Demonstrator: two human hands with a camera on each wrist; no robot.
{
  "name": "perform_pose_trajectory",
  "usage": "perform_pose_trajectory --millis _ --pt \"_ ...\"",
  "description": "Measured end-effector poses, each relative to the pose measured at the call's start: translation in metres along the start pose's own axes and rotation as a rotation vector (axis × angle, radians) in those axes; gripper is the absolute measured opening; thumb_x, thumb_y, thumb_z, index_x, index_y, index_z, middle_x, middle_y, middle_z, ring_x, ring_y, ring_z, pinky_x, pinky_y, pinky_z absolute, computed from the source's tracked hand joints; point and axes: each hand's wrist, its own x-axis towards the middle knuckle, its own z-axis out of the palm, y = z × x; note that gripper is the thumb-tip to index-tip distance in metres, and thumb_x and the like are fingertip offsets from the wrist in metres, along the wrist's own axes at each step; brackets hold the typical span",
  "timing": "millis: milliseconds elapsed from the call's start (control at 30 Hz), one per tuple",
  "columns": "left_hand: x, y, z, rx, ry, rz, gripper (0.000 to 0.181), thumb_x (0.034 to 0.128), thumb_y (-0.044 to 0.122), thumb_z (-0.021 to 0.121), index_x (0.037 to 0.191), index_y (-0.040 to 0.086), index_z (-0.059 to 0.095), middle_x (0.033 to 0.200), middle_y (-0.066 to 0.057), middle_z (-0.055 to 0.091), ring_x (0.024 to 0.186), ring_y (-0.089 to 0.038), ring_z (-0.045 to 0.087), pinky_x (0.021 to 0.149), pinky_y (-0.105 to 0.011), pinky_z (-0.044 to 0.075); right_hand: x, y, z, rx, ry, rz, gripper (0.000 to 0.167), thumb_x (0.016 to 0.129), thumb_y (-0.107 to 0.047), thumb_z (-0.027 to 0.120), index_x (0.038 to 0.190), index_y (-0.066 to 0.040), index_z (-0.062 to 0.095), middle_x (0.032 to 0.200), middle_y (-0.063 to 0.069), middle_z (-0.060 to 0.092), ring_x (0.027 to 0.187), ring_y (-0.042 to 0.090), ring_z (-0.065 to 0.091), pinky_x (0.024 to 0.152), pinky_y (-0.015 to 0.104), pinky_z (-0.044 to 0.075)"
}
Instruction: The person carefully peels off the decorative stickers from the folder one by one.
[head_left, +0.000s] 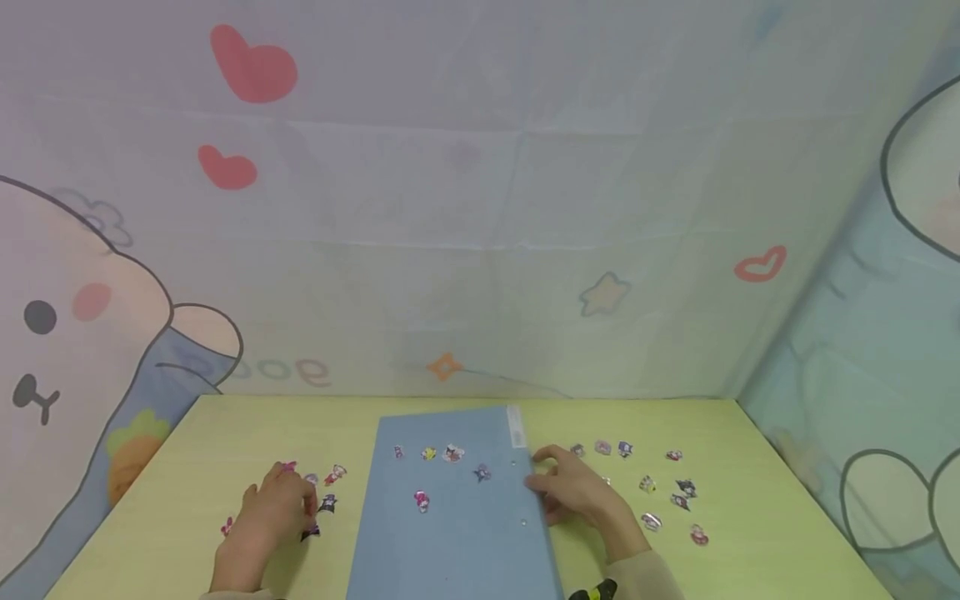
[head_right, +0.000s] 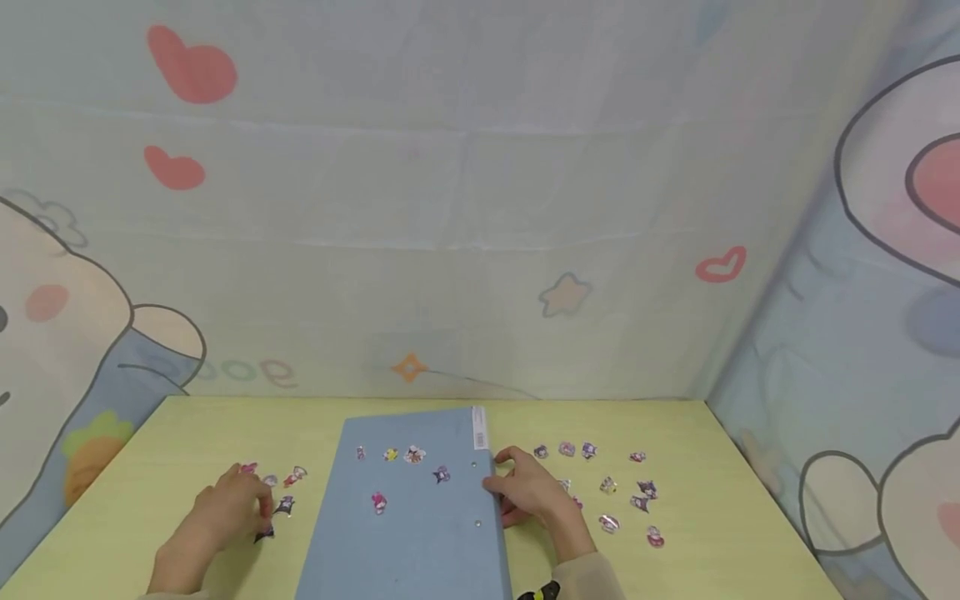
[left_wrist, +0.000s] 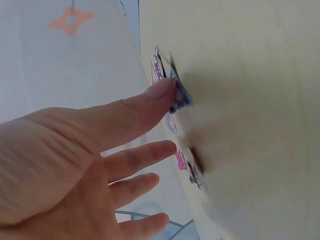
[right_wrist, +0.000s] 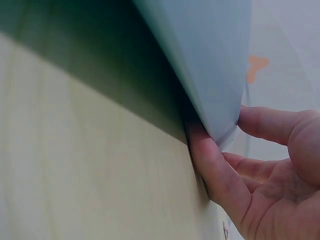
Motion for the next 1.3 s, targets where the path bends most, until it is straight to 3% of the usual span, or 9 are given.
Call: perform_pose_trajectory --millis 400,567,733,1033,1300 --pt "0.001 -0.001 0.0 0.039 0.007 -0.026 0.028 0.0769 0.005 0.079 0.071 0.018 0.055 0.113 -0.018 0.062 0.132 -0.06 0.025 0.096 -0.079 0.019 -0.001 0.002 0.001 -0.009 0.022 0.009 0.053 0.091 -0.009 0.065 0.136 0.005 0.041 0.088 0.018 0.06 0.063 0.026 0.062 0.054 0.041 0.056" --pt "0.001 0.0 0.001 0.062 0.024 -0.029 0.025 0.0791 0.002 0.073 0.073 0.018 0.054 0.125 -0.026 0.056 0.132 -0.059 0.025 0.097 -0.078 0.02 -0.001 0.002 0.0 0.0 0.009 0.008 0.053 0.091 -0.009 0.065 0.136 0.005 0.041 0.088 0.018 0.06 0.064 0.026 0.062 0.055 0.04 0.057" --pt "0.002 0.004 0.002 0.034 0.018 -0.022 0.015 0.0821 0.006 0.072 0.085 0.016 0.061 0.128 -0.025 0.054 0.135 -0.057 0.022 0.099 -0.077 0.018 -0.001 0.001 0.0 0.006 -0.001 0.003 0.054 0.092 -0.009 0.065 0.137 0.005 0.04 0.089 0.018 0.06 0.065 0.025 0.063 0.056 0.04 0.057" --pt "0.011 0.037 0.007 -0.022 0.041 0.112 0.021 0.0828 0.012 0.077 0.102 0.01 0.069 0.131 -0.025 0.053 0.134 -0.054 0.029 0.1 -0.074 0.023 0.0 -0.003 -0.001 0.002 0.015 0.001 0.054 0.092 -0.009 0.065 0.137 0.005 0.04 0.09 0.018 0.06 0.065 0.027 0.063 0.056 0.042 0.057" --pt "0.019 0.071 0.024 -0.049 0.042 0.158 0.013 0.0799 0.011 0.079 0.079 0.014 0.067 0.12 -0.02 0.061 0.131 -0.052 0.036 0.097 -0.071 0.031 -0.001 0.0 0.0 0.0 0.005 0.008 0.054 0.092 -0.009 0.065 0.138 0.005 0.039 0.089 0.018 0.061 0.062 0.026 0.063 0.055 0.042 0.057"
